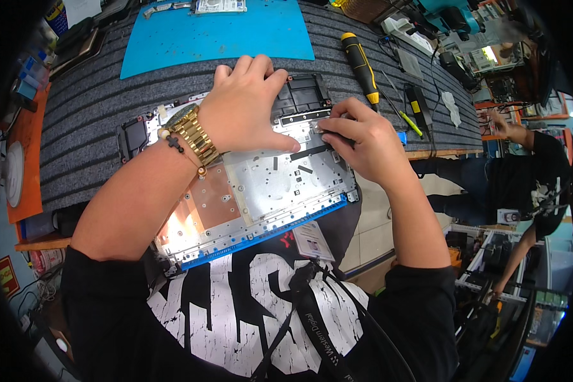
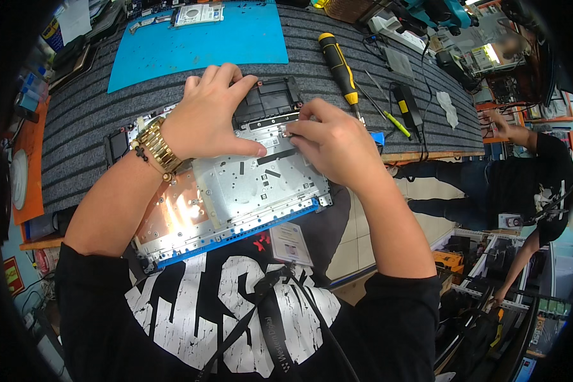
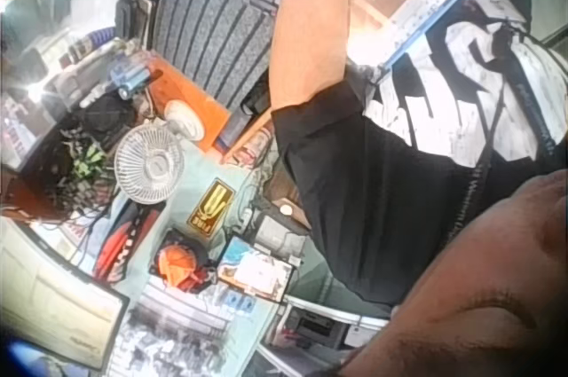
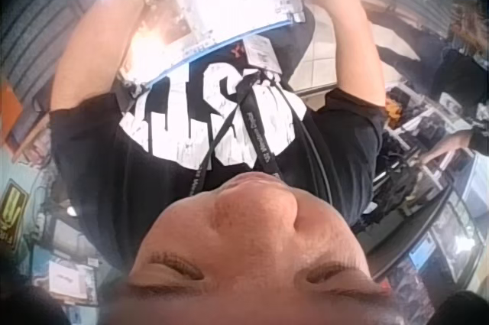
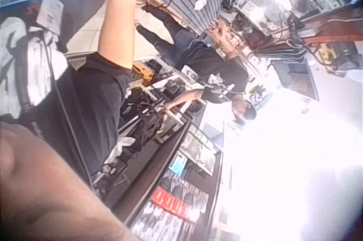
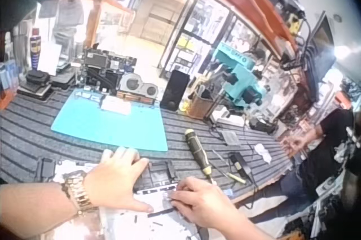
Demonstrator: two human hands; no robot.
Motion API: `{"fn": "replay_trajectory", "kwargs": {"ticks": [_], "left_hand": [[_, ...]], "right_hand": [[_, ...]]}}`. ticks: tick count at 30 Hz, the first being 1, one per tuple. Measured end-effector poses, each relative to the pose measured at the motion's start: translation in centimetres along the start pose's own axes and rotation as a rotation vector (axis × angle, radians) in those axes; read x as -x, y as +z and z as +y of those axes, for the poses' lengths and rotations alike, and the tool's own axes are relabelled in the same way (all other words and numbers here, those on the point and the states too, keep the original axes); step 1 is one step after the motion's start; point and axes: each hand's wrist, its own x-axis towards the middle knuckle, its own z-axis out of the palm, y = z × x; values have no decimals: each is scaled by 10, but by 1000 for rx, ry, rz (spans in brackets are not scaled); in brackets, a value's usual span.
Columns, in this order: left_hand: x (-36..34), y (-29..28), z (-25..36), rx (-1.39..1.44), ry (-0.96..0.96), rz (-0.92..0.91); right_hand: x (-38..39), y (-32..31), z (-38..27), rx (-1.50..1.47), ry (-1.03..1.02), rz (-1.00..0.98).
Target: The person disassembles the internal components of a laptop by hand, removing a panel, detaching internal cables, and using a small pry tool to separate plastic parts.
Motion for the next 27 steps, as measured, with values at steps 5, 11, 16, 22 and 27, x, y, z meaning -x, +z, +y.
{"fn": "replay_trajectory", "kwargs": {"ticks": [5, 11, 16, 22, 27], "left_hand": [[0, 0, 1, -1, -3, 1], [0, 0, 1, 5, -2, 10], [0, 1, 2, -10, 0, 19], [1, 1, 2, 5, -9, 10], [1, 1, 3, 5, 2, 26]], "right_hand": [[2, -6, -2, -47, -21, -30], [2, -3, -7, -100, 55, -5], [1, 0, -13, -62, 22, -31], [-3, 0, -14, -48, 37, -52], [-4, 3, -11, -89, 44, -49]]}}
